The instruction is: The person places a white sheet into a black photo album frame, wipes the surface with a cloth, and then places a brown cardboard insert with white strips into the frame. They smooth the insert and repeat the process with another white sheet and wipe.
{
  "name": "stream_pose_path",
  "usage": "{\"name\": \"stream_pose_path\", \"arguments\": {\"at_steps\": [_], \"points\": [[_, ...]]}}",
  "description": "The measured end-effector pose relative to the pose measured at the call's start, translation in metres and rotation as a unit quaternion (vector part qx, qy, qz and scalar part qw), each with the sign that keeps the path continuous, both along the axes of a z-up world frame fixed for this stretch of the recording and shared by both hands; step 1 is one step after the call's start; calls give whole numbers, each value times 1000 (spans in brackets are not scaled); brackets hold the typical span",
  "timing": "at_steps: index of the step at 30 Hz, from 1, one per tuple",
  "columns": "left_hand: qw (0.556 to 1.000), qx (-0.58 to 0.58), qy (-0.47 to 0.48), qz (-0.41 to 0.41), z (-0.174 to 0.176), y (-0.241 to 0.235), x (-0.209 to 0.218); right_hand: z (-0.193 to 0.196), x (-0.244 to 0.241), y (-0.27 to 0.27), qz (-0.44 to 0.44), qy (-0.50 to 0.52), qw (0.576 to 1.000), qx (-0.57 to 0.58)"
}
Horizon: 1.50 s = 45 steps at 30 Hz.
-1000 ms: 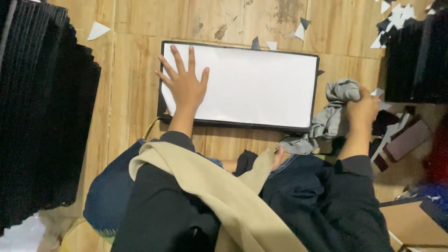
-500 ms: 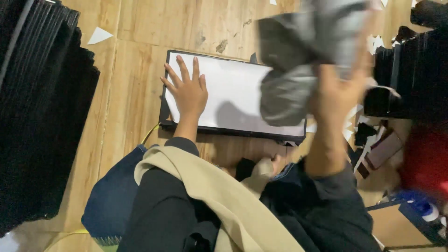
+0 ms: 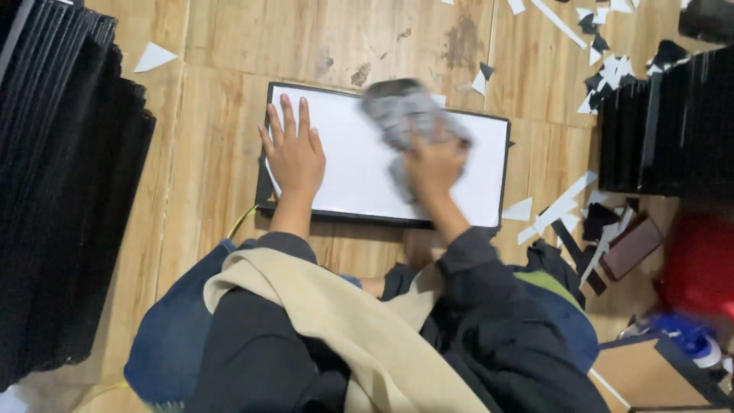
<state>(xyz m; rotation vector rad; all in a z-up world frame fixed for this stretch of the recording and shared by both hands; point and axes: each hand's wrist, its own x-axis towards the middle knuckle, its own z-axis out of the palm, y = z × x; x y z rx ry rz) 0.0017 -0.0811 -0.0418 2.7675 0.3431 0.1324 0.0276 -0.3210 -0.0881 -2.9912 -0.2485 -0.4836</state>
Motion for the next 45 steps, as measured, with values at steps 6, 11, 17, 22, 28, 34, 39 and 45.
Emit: {"name": "stream_pose_path", "arguments": {"at_steps": [6, 11, 17, 22, 28, 34, 39, 45], "points": [[999, 22, 35, 23, -3, 19, -12, -22, -1, -143, -148, -26, 989, -7], [998, 16, 52, 32, -4, 19, -8, -17, -6, -242, -228, -18, 973, 4], [996, 77, 17, 39, -16, 19, -6, 68, -34, -90, -98, 27, 986, 130], [992, 114, 1, 49, -34, 23, -4, 27, -45, 1, 69, 94, 981, -153], [994, 104, 19, 40, -18, 17, -11, 36, 52, 0, -3, 110, 980, -167], [988, 133, -23, 72, -39, 14, -9, 55, -37, -15, 99, 112, 969, -197], [993, 97, -22, 63, -25, 16, -6, 91, -102, -16, 140, 254, 938, -192], [994, 91, 15, 62, -24, 14, -13, 82, -73, 20, 136, 245, 953, -116]]}}
